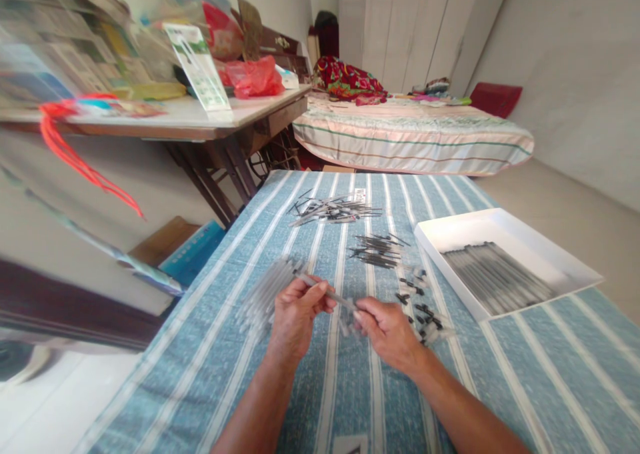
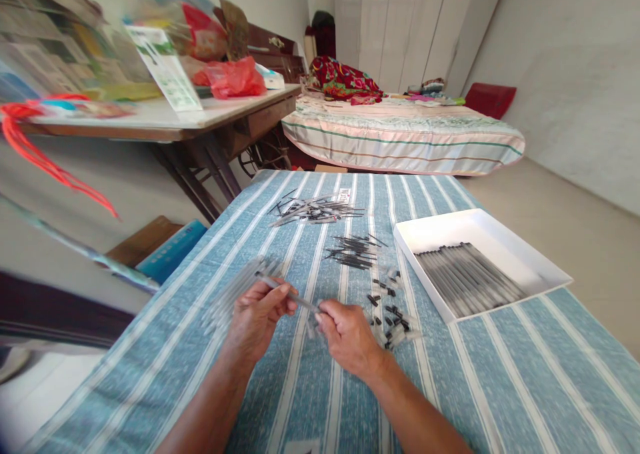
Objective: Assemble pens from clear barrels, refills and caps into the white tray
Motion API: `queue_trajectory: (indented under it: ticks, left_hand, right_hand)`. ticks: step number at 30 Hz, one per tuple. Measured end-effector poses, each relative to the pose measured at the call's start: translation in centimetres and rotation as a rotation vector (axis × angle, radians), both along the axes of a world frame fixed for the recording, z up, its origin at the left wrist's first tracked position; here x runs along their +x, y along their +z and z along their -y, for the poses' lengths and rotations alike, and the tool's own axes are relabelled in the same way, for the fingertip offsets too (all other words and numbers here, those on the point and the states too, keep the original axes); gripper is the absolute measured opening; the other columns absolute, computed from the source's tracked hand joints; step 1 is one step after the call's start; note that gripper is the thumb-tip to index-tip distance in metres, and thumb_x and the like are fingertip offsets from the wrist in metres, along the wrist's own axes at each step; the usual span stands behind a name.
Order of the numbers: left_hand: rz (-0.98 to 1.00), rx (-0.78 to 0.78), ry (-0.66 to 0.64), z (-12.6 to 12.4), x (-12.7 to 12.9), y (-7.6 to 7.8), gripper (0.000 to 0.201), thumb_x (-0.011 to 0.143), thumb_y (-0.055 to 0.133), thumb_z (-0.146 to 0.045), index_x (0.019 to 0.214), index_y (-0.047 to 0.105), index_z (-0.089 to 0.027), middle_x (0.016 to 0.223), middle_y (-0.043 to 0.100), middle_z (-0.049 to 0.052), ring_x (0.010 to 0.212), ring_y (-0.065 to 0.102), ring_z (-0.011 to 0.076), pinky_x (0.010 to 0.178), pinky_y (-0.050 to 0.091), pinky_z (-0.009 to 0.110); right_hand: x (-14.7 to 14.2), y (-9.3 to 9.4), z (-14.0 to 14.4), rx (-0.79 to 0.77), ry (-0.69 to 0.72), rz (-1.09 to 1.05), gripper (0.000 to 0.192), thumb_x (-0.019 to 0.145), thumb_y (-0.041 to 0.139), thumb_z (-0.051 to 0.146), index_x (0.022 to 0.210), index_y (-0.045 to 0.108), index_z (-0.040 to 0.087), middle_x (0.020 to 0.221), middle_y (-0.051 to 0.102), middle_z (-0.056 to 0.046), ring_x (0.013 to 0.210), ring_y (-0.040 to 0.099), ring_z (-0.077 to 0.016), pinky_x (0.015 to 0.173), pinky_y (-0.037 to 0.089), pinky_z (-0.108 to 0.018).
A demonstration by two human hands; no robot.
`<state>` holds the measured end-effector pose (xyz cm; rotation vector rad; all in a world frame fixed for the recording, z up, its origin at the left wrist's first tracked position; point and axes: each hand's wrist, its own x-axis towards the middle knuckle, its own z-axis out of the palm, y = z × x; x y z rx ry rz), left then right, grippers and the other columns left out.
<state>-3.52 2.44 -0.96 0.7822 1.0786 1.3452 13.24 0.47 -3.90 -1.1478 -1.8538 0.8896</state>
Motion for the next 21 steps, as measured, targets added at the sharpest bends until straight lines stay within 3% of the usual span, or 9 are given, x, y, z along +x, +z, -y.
queue_trajectory:
  ticks: [10, 17, 21]
  left_hand:
    - [-0.036, -0.021, -0.006, 0.12, 0.31, 0.08, 0.013, 0.066, 0.07, -0.022, 0.069, 0.06, -0.014, 0.062, 0.067, 0.0, 0.047, 0.059, 0.0101, 0.05, 0.047, 0.022]
    - [-0.073, -0.034, -0.009, 0.13, 0.55, 0.12, 0.013, 0.065, 0.069, -0.022, 0.068, 0.06, -0.013, 0.058, 0.065, -0.001, 0.044, 0.056, 0.0094, 0.047, 0.045, 0.021]
    - [-0.078, -0.027, 0.028, -0.12, 0.56, 0.39, 0.013, 0.064, 0.07, -0.023, 0.069, 0.061, -0.014, 0.057, 0.064, -0.002, 0.044, 0.055, 0.0088, 0.047, 0.044, 0.021]
  right_hand:
    - [0.04, -0.38, -0.01, 0.036, 0.001, 0.023, 0.018, 0.086, 0.044, 0.02, 0.068, 0.048, 0.018, 0.057, 0.052, 0.003, 0.052, 0.048, -0.0085, 0.054, 0.035, -0.019]
    - [-0.03, -0.37, 0.1, -0.033, 0.044, 0.032, 0.022, 0.085, 0.044, 0.02, 0.063, 0.045, 0.018, 0.053, 0.045, 0.005, 0.048, 0.043, -0.0071, 0.051, 0.032, -0.018]
    - [-0.14, 0.22, -0.26, 0.033, 0.024, 0.158, 0.023, 0.088, 0.042, 0.022, 0.065, 0.047, 0.018, 0.053, 0.046, 0.005, 0.049, 0.044, -0.0077, 0.051, 0.031, -0.018]
